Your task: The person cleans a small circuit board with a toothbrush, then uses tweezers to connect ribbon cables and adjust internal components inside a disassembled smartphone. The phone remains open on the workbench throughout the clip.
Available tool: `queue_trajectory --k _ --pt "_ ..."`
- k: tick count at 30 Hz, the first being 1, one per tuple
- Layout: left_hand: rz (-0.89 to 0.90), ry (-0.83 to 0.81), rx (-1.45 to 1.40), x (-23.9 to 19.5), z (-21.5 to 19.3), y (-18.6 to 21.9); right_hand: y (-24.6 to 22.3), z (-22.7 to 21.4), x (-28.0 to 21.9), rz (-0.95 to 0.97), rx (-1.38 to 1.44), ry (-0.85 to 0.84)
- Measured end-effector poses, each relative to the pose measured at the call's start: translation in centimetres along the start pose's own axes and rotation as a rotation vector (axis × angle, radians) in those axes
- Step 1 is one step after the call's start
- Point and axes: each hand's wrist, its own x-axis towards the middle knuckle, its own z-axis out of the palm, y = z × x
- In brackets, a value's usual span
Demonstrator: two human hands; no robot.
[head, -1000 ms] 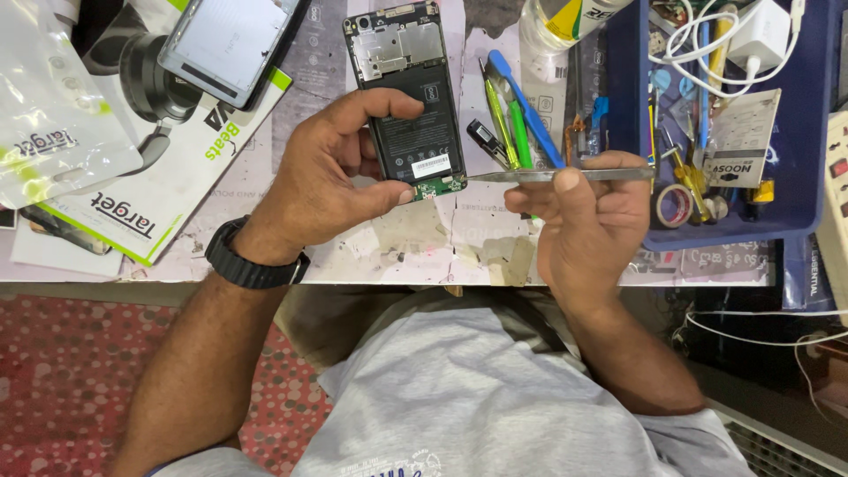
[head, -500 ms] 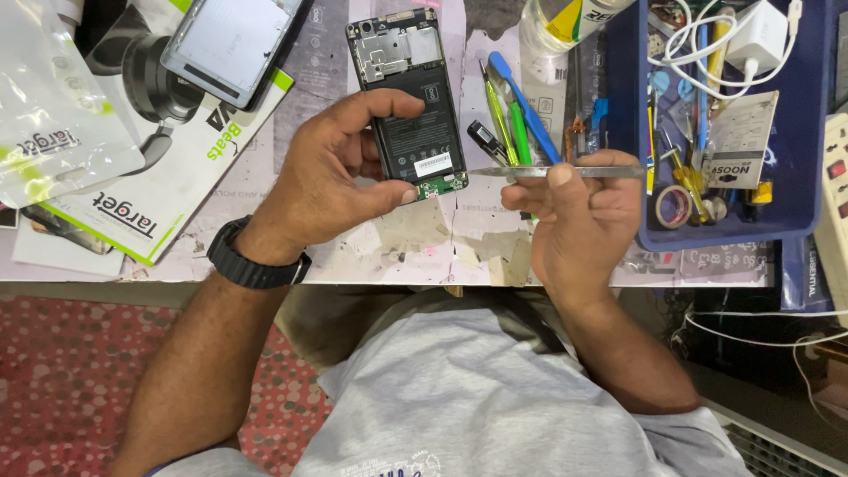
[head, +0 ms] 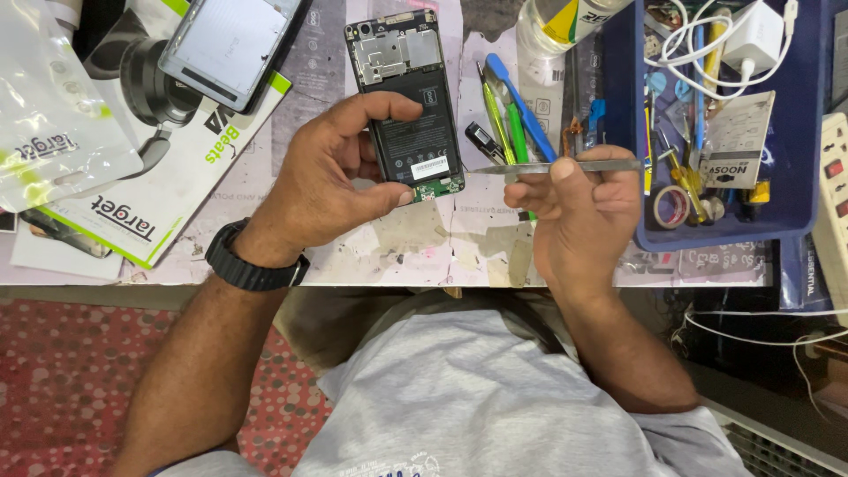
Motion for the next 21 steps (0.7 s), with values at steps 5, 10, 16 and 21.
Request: queue_trajectory --k 5,10,16,21 --pt "0.01 -0.007 0.019 0.1 0.1 -0.1 0.2 -0.1 0.0 -0.006 0.001 -0.038" --pt "-0.031 0.009 0.0 0.2 0.1 0.0 0.2 -0.5 0.0 -0.068 -0.003 -0.048" --pt "-0.031 0.009 -0.031 0.1 0.0 0.0 -0.2 -0.6 -1.9 -0.322 -0.199 -0.197" --pt "-0.058 0.008 -0.036 0.1 0.0 0.1 -0.7 -0.5 -1.8 -0.669 -0.659 -0.525"
